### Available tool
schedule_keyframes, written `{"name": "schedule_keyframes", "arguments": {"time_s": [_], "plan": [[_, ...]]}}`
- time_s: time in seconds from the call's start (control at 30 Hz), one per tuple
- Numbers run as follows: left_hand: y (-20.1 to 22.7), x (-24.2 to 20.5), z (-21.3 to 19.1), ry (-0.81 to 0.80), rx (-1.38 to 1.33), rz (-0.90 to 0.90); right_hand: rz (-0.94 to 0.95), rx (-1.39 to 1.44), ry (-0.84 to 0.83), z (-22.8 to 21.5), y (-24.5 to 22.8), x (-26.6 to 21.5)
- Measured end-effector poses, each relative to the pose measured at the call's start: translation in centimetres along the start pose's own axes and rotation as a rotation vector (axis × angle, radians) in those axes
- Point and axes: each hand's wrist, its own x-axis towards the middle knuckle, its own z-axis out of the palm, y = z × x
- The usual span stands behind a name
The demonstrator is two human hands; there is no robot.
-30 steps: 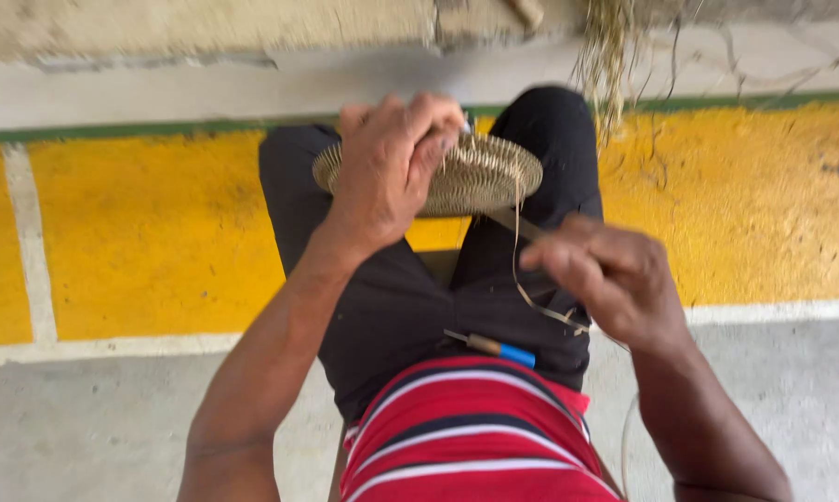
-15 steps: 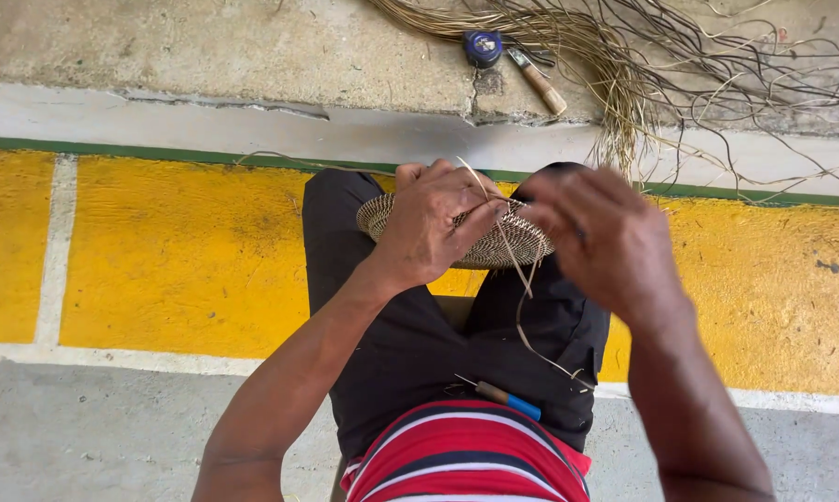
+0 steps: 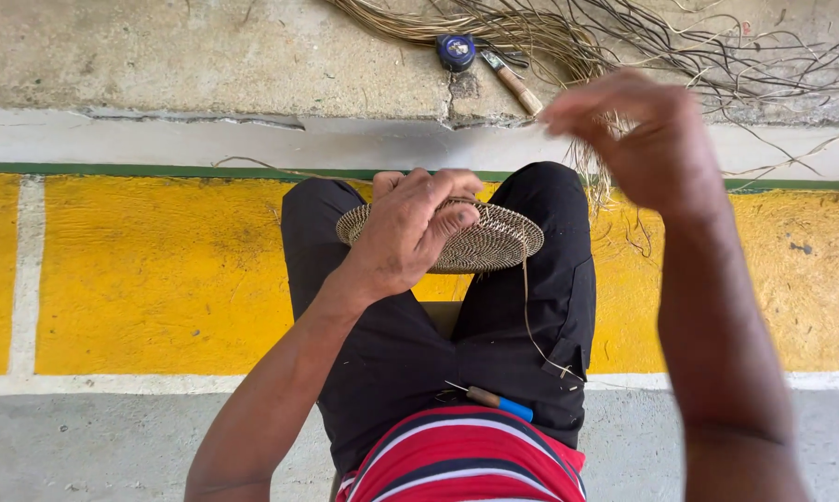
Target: Weaving natural fibers into a circular base using an awl tool.
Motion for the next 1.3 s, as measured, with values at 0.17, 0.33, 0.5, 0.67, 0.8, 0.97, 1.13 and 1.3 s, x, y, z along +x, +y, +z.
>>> {"name": "schedule_keyframes", "arguments": {"time_s": [0.17,0.33,0.5,0.67,0.8,0.97,1.13,1.3], "plan": [[0.0,0.9,0.4,0.005,-0.053,-0.065,0.577,1.262,0.615,5.4,-0.2,-3.8],[0.0,1.1,0.4,0.030,0.139,0.021,0.419,1.127,0.616,9.3,-5.7,-4.6],[0.1,1.2,-0.2,-0.021,0.158,-0.011,0.270,0.513,0.567,8.5,-7.7,-4.0],[-0.3,1.1,0.1,0.003,0.132,0.008,0.266,0.487,0.543,8.6,-7.7,-4.3],[0.0,1.2,0.2,0.005,0.152,-0.004,0.263,0.452,0.555,9.0,-7.5,-4.1],[-0.1,0.9,0.1,0.002,0.142,-0.026,0.244,0.358,0.575,9.2,-7.5,-4.0],[0.0,1.0,0.2,0.010,0.166,-0.028,0.254,0.362,0.591,9.5,-7.5,-4.1],[0.0,0.9,0.3,0.007,0.174,-0.014,0.258,0.347,0.595,9.7,-7.6,-3.9]]}}
